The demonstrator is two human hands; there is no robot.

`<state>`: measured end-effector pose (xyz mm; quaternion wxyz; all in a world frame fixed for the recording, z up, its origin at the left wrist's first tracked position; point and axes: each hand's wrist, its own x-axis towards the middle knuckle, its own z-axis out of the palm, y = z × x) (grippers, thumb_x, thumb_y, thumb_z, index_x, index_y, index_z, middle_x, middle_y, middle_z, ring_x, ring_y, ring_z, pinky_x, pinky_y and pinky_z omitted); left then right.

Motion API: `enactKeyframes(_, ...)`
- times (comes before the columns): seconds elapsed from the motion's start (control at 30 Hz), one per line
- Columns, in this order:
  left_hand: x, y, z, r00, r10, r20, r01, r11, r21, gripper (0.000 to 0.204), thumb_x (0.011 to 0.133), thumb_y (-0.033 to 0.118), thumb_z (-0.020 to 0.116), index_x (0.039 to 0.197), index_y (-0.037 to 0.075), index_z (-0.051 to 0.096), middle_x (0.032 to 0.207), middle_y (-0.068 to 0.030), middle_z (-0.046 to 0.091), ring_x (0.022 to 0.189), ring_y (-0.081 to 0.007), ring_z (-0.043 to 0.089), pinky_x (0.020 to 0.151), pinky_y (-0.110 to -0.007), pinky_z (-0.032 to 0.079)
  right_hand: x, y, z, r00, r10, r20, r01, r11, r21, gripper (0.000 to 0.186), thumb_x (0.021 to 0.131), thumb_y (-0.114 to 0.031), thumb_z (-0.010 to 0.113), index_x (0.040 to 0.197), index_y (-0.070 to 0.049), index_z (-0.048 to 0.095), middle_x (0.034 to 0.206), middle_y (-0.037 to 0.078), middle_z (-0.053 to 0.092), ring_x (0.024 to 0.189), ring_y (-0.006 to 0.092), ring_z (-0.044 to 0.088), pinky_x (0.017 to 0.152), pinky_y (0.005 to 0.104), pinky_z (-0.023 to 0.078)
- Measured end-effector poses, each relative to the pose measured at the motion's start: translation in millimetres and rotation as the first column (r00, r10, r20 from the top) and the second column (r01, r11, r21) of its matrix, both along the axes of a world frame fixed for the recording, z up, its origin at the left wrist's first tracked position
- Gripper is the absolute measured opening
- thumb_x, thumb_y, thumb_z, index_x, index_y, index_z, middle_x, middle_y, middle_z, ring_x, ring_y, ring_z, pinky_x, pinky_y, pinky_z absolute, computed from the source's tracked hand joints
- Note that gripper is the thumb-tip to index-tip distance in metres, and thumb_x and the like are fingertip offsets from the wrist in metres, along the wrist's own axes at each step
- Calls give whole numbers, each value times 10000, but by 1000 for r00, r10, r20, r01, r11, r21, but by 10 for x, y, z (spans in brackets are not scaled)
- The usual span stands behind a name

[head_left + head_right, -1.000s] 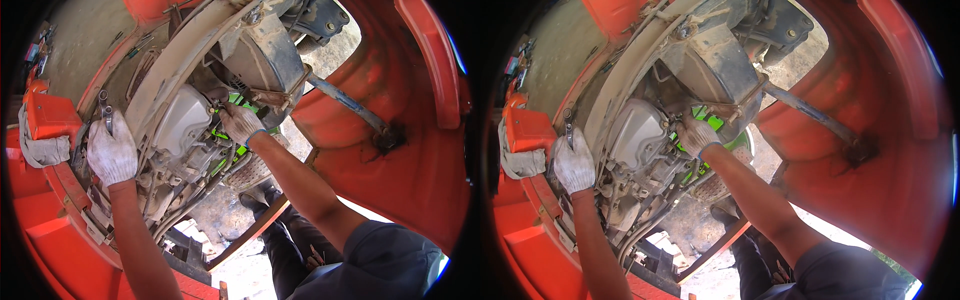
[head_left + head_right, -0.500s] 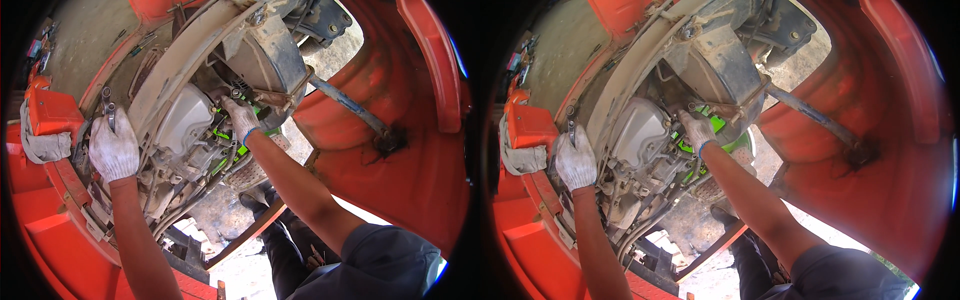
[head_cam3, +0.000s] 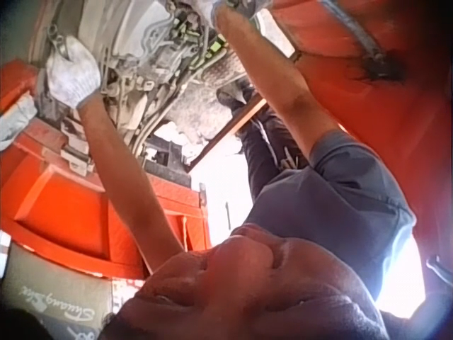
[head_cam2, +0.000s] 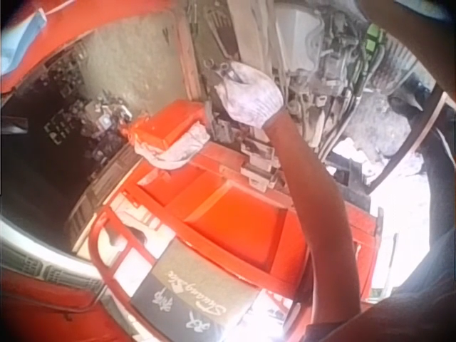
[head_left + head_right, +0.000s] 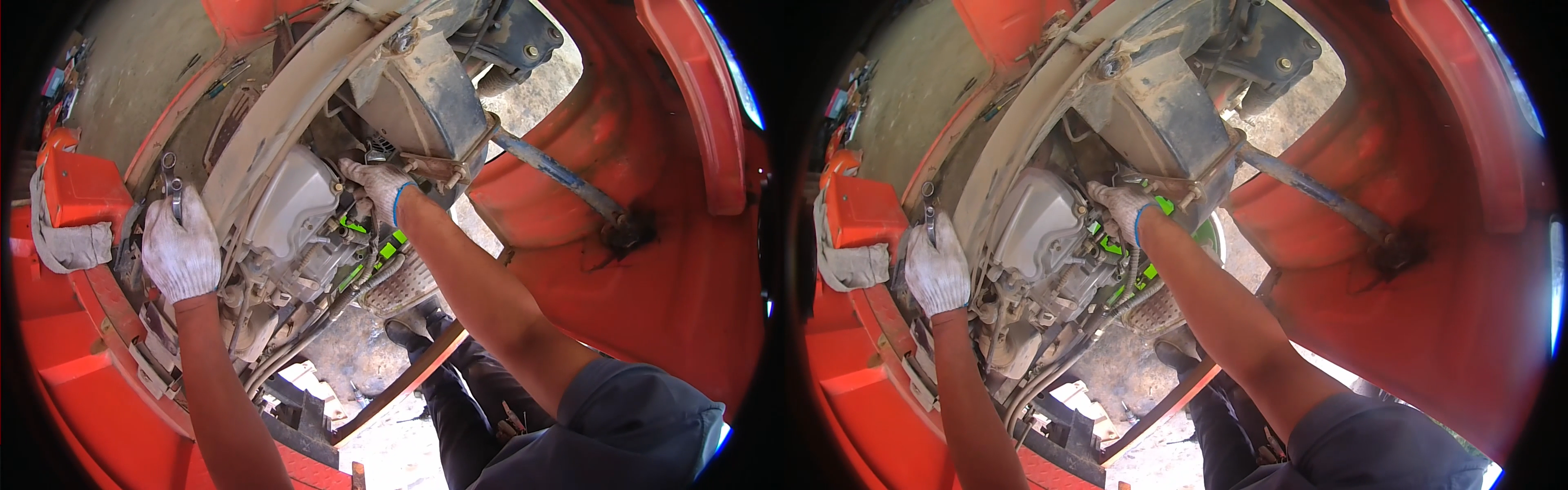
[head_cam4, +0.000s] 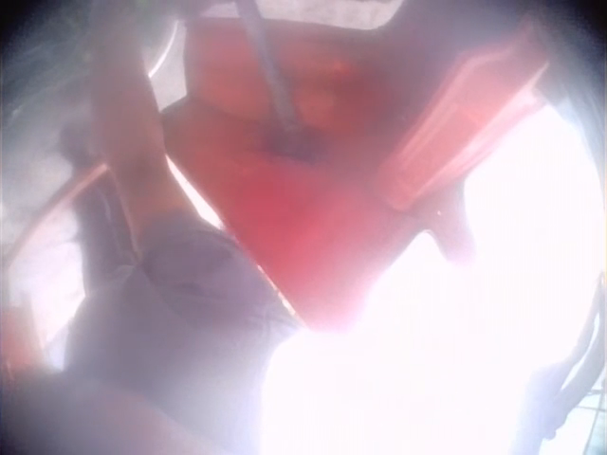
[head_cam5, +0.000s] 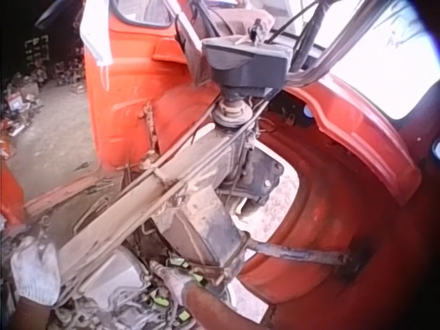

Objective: The person uses wrenches to loosen and remove fasteners from a vehicle engine located within the cargo bed of a red three-wheeled vehicle.

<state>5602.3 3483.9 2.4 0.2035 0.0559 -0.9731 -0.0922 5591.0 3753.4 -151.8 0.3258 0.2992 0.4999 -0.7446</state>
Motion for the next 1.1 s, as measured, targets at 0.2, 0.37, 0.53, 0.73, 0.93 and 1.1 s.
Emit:
enactKeyframes(0.2, 7, -4, -11, 1000, -1, 13, 1, 1000, 2, 351, 983, 320, 615, 850, 2, 683, 843, -184, 654, 804, -395, 650, 743, -479, 504, 190, 44, -115, 993, -118, -4, 108, 925, -364, 313, 990, -439, 618, 915, -135, 602, 663, -11, 516, 471, 112, 311, 422, 287, 263)
enactKeyframes(0.37, 5, 19, 13, 1000, -7, 1, 7, 1000, 5, 351, 983, 317, 614, 844, 1, 679, 839, -192, 652, 806, -405, 646, 743, -484, 505, -3, -180, 0, 999, -35, -14, 36, 996, 85, 428, 1005, -530, 586, 1042, -109, 661, 752, -35, 559, 508, 67, 292, 485, 258, 256)
enactKeyframes(0.53, -13, -3, -17, 1000, -3, 14, 3, 1000, 28, 347, 984, 313, 615, 838, 3, 672, 830, -191, 652, 806, -404, 647, 743, -486, 504, 239, 4, -163, 981, -123, -153, 59, 928, -368, 232, 1062, -346, 569, 1118, -135, 647, 795, -15, 611, 517, 57, 282, 488, 222, 215)
enactKeyframes(0.73, -1, -18, -1, 1000, 1, 13, -1, 1000, -5, 343, 986, 312, 617, 850, 4, 679, 840, -199, 656, 798, -403, 652, 729, -481, 509, -17, -195, 174, 998, 56, 9, -57, 984, 167, 426, 988, -572, 600, 930, -152, 642, 744, 3, 579, 521, 79, 329, 481, 239, 244)
enactKeyframes(0.93, 25, -16, -14, 1000, 1, 11, -1, 1000, 0, 360, 986, 324, 616, 851, -4, 677, 849, -211, 663, 801, -412, 651, 735, -481, 512, 308, 22, -203, 967, -91, -238, -13, 915, -403, 312, 1008, -469, 627, 1054, -160, 626, 781, -6, 591, 538, 70, 351, 446, 226, 237)
enactKeyframes(1.1, -8, 53, 32, 998, 37, 47, -39, 999, 37, 374, 986, 343, 605, 865, -2, 686, 874, -206, 675, 820, -412, 656, 760, -482, 517, -32, -86, -78, 999, 14, -43, -18, 997, -81, 566, 942, -695, 577, 888, -133, 621, 653, 10, 503, 481, 106, 362, 437, 283, 251)
